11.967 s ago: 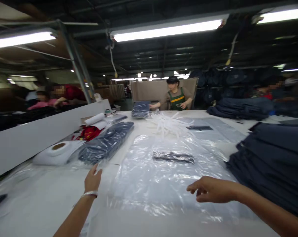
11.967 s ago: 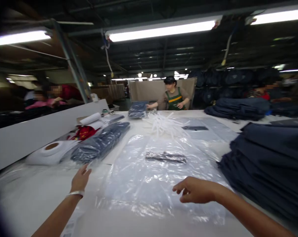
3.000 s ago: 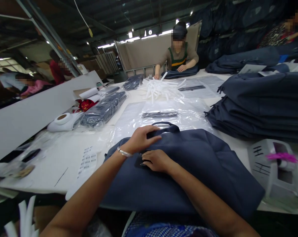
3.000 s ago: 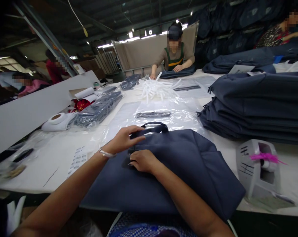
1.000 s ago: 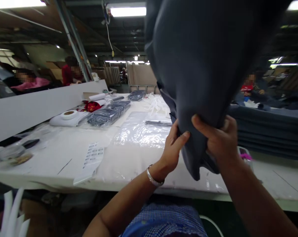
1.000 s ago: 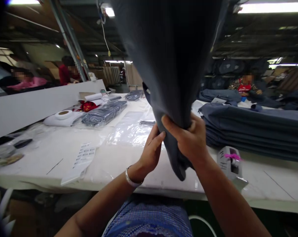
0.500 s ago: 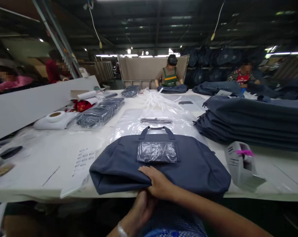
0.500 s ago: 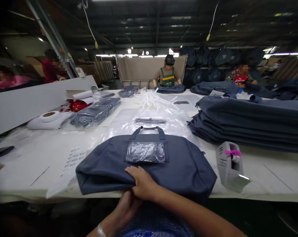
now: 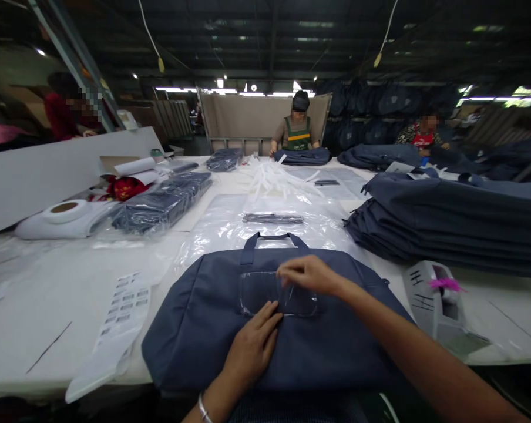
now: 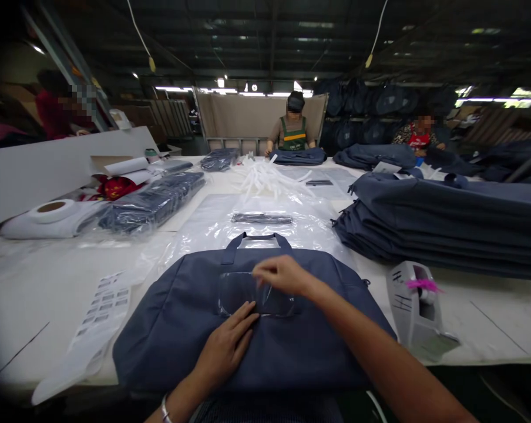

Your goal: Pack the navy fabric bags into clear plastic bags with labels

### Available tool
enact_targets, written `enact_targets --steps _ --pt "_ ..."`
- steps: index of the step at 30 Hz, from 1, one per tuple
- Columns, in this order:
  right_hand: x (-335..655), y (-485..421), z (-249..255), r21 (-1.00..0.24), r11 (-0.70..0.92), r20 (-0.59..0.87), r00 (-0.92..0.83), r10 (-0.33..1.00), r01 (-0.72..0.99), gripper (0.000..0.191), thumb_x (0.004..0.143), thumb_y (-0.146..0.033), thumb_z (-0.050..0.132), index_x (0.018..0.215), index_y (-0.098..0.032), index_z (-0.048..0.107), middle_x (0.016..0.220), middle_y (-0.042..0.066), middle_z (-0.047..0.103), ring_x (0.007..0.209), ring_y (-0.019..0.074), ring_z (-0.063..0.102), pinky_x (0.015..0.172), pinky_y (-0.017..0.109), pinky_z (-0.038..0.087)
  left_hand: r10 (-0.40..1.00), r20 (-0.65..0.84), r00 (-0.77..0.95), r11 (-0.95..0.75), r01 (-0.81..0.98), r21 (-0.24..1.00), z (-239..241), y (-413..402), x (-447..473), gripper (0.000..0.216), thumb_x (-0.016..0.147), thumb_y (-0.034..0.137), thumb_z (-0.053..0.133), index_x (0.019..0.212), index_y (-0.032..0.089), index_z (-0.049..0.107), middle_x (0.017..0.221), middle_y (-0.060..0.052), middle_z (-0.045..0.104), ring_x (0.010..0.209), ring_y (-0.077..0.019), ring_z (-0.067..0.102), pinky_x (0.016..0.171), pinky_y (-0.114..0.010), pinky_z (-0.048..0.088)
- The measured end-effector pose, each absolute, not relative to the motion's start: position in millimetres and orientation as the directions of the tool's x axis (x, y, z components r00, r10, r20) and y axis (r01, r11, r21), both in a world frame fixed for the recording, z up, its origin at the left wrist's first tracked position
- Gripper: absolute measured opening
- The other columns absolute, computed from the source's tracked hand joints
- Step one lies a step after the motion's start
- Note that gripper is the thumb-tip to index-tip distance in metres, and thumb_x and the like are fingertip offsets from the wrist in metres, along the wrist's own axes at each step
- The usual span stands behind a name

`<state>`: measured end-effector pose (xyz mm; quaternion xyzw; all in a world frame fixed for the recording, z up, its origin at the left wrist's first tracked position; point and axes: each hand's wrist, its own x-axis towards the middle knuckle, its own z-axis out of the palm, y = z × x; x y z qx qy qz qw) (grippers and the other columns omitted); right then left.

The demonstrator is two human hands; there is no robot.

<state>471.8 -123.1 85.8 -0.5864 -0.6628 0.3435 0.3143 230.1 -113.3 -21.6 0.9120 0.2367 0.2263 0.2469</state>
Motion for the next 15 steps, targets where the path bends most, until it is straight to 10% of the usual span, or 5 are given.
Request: enact_targets --steps 2,5,9,15 --pt "506 -86 86 -0.769 -0.161 0.089 0.353 0.931 0.618 0.039 0.086 -0.041 0.064 0.118 -0.019 0.069 0.131 0.009 0.063 0.127 0.0249 0.054 0.109 0.035 0.038 0.521 0.318 0.792 -0.803 0.328 0.498 -28 -118 228 0.040 0.096 0.021 0.045 0.134 0.028 0.056 0.149 -0.003 0.047 0.139 -0.0209 0.042 0.112 -0.042 0.044" --pt "535 -44 75 -0.764 -0.338 -0.021 0.502 0.865 0.550 0.066 0.074 -0.041 0.077 0.127 -0.007 0.061 0.135 0.024 0.056 0.129 0.0363 0.050 0.108 0.048 0.037 0.516 0.315 0.797 -0.813 0.338 0.474 -21 -121 225 0.040 0.096 0.021 0.044 0.134 0.028 0.055 0.149 -0.002 0.047 0.139 -0.0199 0.042 0.112 -0.040 0.045" --pt "538 -31 76 -0.821 -0.347 -0.116 0.464 0.878 0.453 0.072 0.079 -0.046 0.072 0.134 -0.004 0.053 0.106 0.020 0.072 0.091 0.0273 0.069 0.087 0.042 0.052 0.519 0.309 0.797 -0.810 0.344 0.475 -16 -119 227 0.040 0.096 0.020 0.044 0.133 0.027 0.055 0.149 -0.003 0.047 0.138 -0.0210 0.043 0.111 -0.042 0.046" --pt "497 -106 87 -0.724 0.172 0.205 -0.030 0.978 0.668 0.061 0.084 -0.037 0.068 0.142 -0.024 0.051 0.096 0.005 0.073 0.093 0.0227 0.067 0.098 0.044 0.047 0.554 0.335 0.762 -0.786 0.347 0.511 -20 -123 223 0.046 0.096 0.020 0.044 0.141 0.028 0.046 0.147 -0.005 0.050 0.135 -0.0218 0.047 0.110 -0.042 0.048"
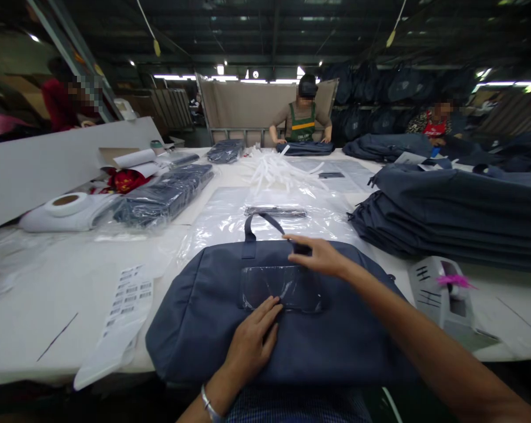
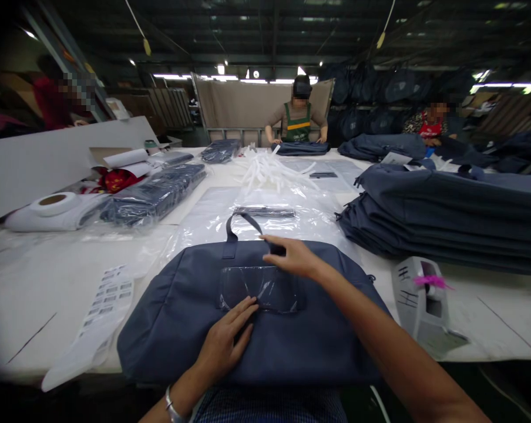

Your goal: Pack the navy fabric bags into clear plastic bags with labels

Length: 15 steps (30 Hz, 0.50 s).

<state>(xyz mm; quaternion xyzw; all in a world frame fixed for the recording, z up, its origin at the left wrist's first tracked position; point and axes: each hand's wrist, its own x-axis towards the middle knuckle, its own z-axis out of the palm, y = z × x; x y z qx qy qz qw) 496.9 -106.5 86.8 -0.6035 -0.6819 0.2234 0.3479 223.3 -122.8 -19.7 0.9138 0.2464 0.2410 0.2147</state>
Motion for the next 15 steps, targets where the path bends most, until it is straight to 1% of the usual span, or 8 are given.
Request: enact_targets --steps 2,4,6,7,9,11,13,15 --pt "478 -141 70 -0.583 0.262 0.218 -0.163 0.962 0.769 0.069 0.082 -0.028 0.069 0.146 -0.029 0.045 0.112 0.008 0.070 0.109 0.0274 0.062 0.106 0.051 0.040 0.586 0.415 0.696 -0.785 0.361 0.503 -13 -125 223 0.052 0.095 0.018 0.045 0.146 0.028 0.039 0.148 -0.006 0.048 0.134 -0.0218 0.049 0.107 -0.041 0.050" --pt "464 -168 47 -0.490 0.302 0.237 -0.209 0.949 0.817 0.070 0.082 -0.024 0.068 0.148 -0.031 0.042 0.136 0.012 0.058 0.129 0.0309 0.050 0.113 0.056 0.030 0.546 0.552 0.630 -0.834 0.349 0.427 0 -122 228 0.058 0.093 0.015 0.047 0.148 0.030 0.035 0.150 -0.007 0.046 0.136 -0.0232 0.046 0.108 -0.041 0.049" --pt "456 -186 26 -0.438 0.340 0.252 -0.250 0.935 0.832 0.060 0.086 -0.021 0.061 0.144 -0.030 0.048 0.149 0.011 0.045 0.141 0.0315 0.035 0.117 0.057 0.023 0.443 0.630 0.637 -0.896 0.335 0.291 14 -115 239 0.060 0.092 0.015 0.050 0.148 0.030 0.034 0.153 -0.007 0.042 0.142 -0.0269 0.038 0.112 -0.048 0.043" --pt "454 -191 20 -0.423 0.367 0.255 -0.280 0.926 0.828 0.054 0.087 -0.019 0.058 0.140 -0.028 0.053 0.151 0.010 0.043 0.143 0.0310 0.032 0.117 0.056 0.023 0.400 0.620 0.675 -0.915 0.332 0.229 19 -110 246 0.059 0.092 0.017 0.050 0.148 0.029 0.035 0.153 -0.007 0.041 0.143 -0.0289 0.034 0.115 -0.052 0.039" --pt "453 -194 18 -0.414 0.428 0.239 -0.358 0.903 0.803 0.044 0.084 -0.013 0.054 0.125 -0.025 0.066 0.143 0.010 0.052 0.139 0.0298 0.039 0.116 0.053 0.028 0.377 0.527 0.762 -0.924 0.347 0.161 22 -99 260 0.051 0.094 0.022 0.048 0.145 0.025 0.041 0.151 -0.009 0.045 0.142 -0.0308 0.036 0.117 -0.058 0.032" --pt "452 -189 32 -0.436 0.421 0.194 -0.374 0.907 0.795 0.034 0.079 -0.007 0.053 0.101 -0.021 0.074 0.118 0.011 0.068 0.117 0.0271 0.060 0.109 0.047 0.041 0.398 0.430 0.810 -0.917 0.367 0.157 13 -91 271 0.044 0.097 0.025 0.043 0.140 0.021 0.048 0.144 -0.010 0.053 0.137 -0.0292 0.045 0.116 -0.059 0.034" --pt "447 -174 56 -0.467 0.339 0.195 -0.279 0.940 0.817 0.026 0.078 -0.006 0.050 0.083 -0.018 0.073 0.091 0.010 0.073 0.089 0.0226 0.068 0.093 0.040 0.052 0.426 0.394 0.814 -0.905 0.386 0.179 0 -90 277 0.040 0.098 0.025 0.040 0.137 0.019 0.051 0.140 -0.011 0.057 0.132 -0.0272 0.051 0.114 -0.055 0.038" --pt "436 -151 79 -0.543 0.273 0.297 -0.123 0.947 0.794 0.026 0.080 -0.006 0.048 0.081 -0.017 0.071 0.085 0.008 0.072 0.081 0.0196 0.068 0.083 0.033 0.053 0.453 0.391 0.801 -0.892 0.402 0.208 -12 -96 278 0.038 0.098 0.023 0.040 0.133 0.017 0.055 0.138 -0.012 0.058 0.132 -0.0270 0.051 0.113 -0.053 0.041"
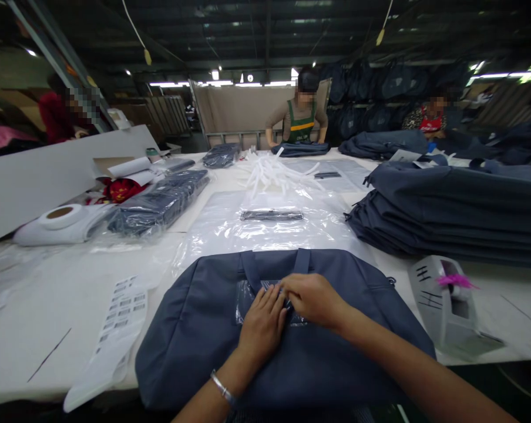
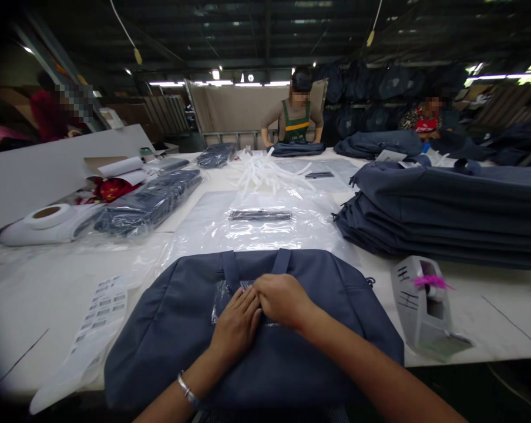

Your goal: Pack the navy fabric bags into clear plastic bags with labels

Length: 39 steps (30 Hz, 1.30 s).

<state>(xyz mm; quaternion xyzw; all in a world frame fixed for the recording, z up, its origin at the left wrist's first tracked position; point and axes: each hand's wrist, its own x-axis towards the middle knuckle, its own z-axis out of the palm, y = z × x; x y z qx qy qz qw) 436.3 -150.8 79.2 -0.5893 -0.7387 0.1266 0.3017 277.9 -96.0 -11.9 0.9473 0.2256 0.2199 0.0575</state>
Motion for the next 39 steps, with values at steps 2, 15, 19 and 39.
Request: enact_targets --steps 2,15,19,39 --pt "422 -123 91 -0.693 0.291 0.397 0.012 0.918 0.659 0.027 0.081 -0.008 0.047 0.088 -0.018 0.070 0.084 0.005 0.072 0.078 0.0162 0.067 0.078 0.028 0.052 0.469 0.388 0.794 -0.882 0.399 0.249 -15 -104 274 0.036 0.096 0.021 0.042 0.128 0.017 0.059 0.135 -0.013 0.061 0.131 -0.0276 0.052 0.112 -0.053 0.042" --pt "378 -87 -1 -0.920 0.126 0.201 0.173 0.964 0.370 0.015 0.090 -0.028 0.056 0.091 -0.021 0.069 0.065 -0.003 0.061 0.056 0.0096 0.053 0.057 0.021 0.036 0.617 0.130 0.776 -0.640 0.399 0.657 90 60 279 0.020 0.087 0.035 0.061 0.100 0.022 0.068 0.097 -0.002 0.073 0.084 -0.0162 0.069 0.074 -0.025 0.055" --pt "376 -90 8 -0.935 0.099 0.160 0.154 0.975 0.342 0.014 0.091 -0.026 0.055 0.093 -0.022 0.068 0.065 -0.004 0.060 0.056 0.0090 0.053 0.057 0.019 0.037 0.379 -0.102 0.920 -0.760 0.372 0.532 36 136 342 0.031 0.064 0.035 0.080 0.089 0.020 0.070 0.085 -0.002 0.071 0.074 -0.0163 0.063 0.065 -0.023 0.046" --pt "474 -50 62 -0.665 0.162 0.402 0.167 0.900 0.729 0.021 0.093 -0.017 0.055 0.110 -0.020 0.067 0.108 0.007 0.071 0.100 0.0196 0.065 0.089 0.031 0.049 0.513 0.188 0.838 -0.749 0.330 0.574 -16 168 370 0.033 0.094 0.042 0.042 0.088 0.020 0.066 0.084 -0.004 0.068 0.077 -0.0182 0.059 0.069 -0.028 0.039"
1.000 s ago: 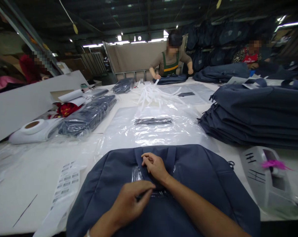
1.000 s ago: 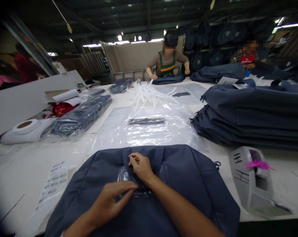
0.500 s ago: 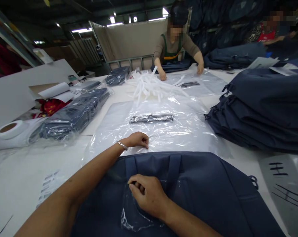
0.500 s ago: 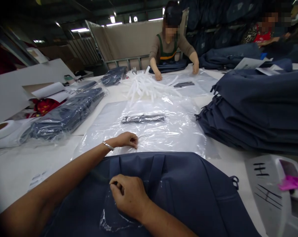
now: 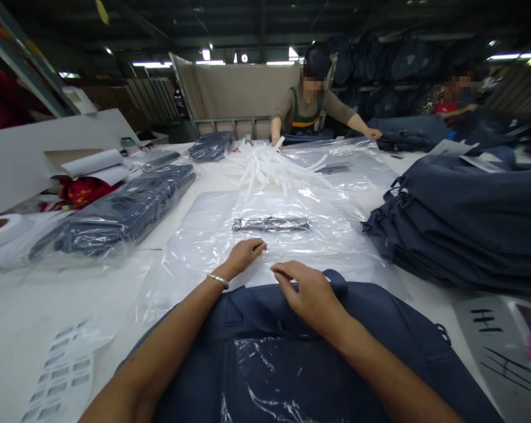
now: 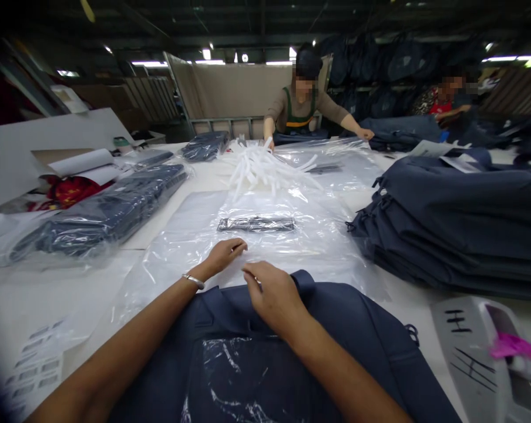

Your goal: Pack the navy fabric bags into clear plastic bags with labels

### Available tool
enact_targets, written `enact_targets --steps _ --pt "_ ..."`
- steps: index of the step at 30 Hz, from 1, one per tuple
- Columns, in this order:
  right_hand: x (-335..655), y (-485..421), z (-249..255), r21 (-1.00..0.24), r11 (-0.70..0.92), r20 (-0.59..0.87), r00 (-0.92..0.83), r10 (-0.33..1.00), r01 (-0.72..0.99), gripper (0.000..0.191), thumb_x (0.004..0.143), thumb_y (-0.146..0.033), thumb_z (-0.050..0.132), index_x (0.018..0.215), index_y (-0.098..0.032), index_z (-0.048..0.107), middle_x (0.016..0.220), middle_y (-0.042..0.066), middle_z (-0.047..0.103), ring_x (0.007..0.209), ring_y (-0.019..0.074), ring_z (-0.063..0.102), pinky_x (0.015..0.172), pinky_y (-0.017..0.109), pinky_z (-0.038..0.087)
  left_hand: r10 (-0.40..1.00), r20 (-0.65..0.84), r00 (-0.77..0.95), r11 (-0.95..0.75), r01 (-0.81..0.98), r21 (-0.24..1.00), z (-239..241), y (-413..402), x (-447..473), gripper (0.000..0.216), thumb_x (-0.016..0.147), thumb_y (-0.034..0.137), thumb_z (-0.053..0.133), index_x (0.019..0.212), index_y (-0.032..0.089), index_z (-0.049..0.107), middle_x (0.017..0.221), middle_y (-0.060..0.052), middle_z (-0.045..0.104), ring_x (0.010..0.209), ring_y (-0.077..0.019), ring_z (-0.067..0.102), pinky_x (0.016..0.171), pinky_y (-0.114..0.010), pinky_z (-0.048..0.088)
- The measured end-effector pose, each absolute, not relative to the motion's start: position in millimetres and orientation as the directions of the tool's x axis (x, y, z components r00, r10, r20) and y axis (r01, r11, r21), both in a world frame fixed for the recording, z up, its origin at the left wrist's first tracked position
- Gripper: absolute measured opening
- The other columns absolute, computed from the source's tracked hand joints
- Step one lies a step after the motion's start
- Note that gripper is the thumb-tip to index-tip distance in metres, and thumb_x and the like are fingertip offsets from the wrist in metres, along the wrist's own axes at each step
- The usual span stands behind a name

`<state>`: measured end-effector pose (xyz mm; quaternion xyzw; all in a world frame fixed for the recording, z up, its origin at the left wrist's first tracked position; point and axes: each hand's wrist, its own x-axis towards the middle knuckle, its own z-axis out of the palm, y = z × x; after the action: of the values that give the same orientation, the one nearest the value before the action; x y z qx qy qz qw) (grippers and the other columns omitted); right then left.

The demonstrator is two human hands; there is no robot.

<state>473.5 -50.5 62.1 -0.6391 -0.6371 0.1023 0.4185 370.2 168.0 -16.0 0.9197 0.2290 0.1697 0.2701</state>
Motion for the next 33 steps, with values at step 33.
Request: enact_targets --steps 33 --pt "545 44 27 -0.075 0.190 0.334 -0.155 0.930 0.979 0.039 0.087 -0.030 0.070 0.123 -0.019 0.062 0.109 0.010 0.069 0.105 0.0251 0.059 0.096 0.039 0.041 0.566 0.249 0.786 -0.613 0.200 0.764 -9 176 376 0.037 0.094 0.044 0.045 0.076 0.018 0.064 0.065 0.002 0.062 0.061 -0.0125 0.055 0.062 -0.024 0.041"
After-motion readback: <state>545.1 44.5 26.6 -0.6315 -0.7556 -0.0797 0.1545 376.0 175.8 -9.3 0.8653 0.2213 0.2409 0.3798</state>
